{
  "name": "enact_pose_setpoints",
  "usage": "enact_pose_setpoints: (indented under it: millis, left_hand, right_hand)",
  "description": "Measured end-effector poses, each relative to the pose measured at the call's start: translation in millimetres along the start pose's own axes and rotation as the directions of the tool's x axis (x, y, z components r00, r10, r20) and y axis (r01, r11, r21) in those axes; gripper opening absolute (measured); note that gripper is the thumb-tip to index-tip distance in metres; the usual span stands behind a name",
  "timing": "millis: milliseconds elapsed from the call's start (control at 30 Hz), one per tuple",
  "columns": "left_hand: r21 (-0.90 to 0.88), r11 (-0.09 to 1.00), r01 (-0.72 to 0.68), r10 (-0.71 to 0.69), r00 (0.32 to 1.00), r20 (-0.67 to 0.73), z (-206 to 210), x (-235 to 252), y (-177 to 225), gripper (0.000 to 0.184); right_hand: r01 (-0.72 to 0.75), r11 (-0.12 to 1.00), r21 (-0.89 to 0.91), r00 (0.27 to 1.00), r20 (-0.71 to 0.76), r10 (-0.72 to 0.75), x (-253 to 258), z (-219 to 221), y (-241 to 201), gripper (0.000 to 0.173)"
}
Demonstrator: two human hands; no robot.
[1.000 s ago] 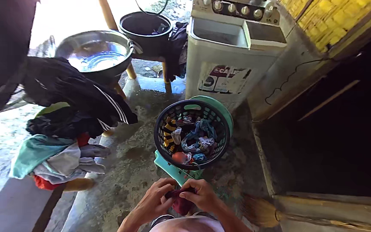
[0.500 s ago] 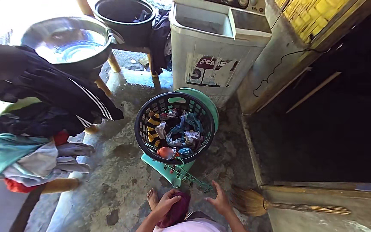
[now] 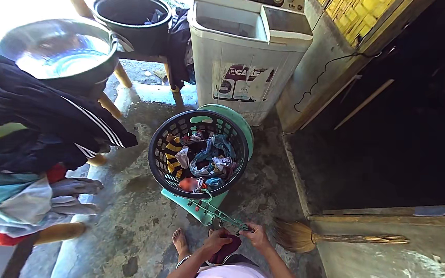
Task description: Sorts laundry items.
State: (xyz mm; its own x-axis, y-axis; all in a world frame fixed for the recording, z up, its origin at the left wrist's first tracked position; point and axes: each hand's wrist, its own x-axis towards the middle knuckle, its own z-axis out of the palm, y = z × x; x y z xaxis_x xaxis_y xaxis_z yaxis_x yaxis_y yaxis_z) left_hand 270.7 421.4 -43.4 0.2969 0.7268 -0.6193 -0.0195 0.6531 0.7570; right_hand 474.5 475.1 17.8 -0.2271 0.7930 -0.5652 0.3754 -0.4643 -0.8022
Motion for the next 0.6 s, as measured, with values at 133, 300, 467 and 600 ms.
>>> enact_pose_setpoints:
  millis: [133, 300, 467, 600]
  left_hand:
    - [0.015, 1.0, 0.009, -0.01, 0.999, 0.041, 6.3, 3.9, -0.6, 0.019]
    - [-0.108, 0.994, 0.032, -0.023, 0.997, 0.078, 8.2, 3.0, 2.5, 0.011]
    - [-0.11, 0.993, 0.051, -0.036, 0.99, 0.137, 4.8, 4.6, 2.9, 0.011]
    - [-0.2, 0.976, 0.09, -0.06, 0.987, 0.148, 4.5, 1.4, 8.1, 0.009]
  right_hand:
    - [0.035, 0.998, -0.051, 0.999, 0.02, -0.034, -2.6, 1.1, 3.5, 0.023]
    - [0.119, 0.983, -0.141, 0.992, 0.046, -0.114, -5.2, 2.1, 4.8, 0.019]
    - [0.151, 0.979, -0.135, 0.988, 0.036, -0.147, -4.3, 3.6, 6.3, 0.017]
    - [0.151, 0.979, -0.138, 0.988, 0.038, -0.147, -3.2, 3.9, 6.2, 0.016]
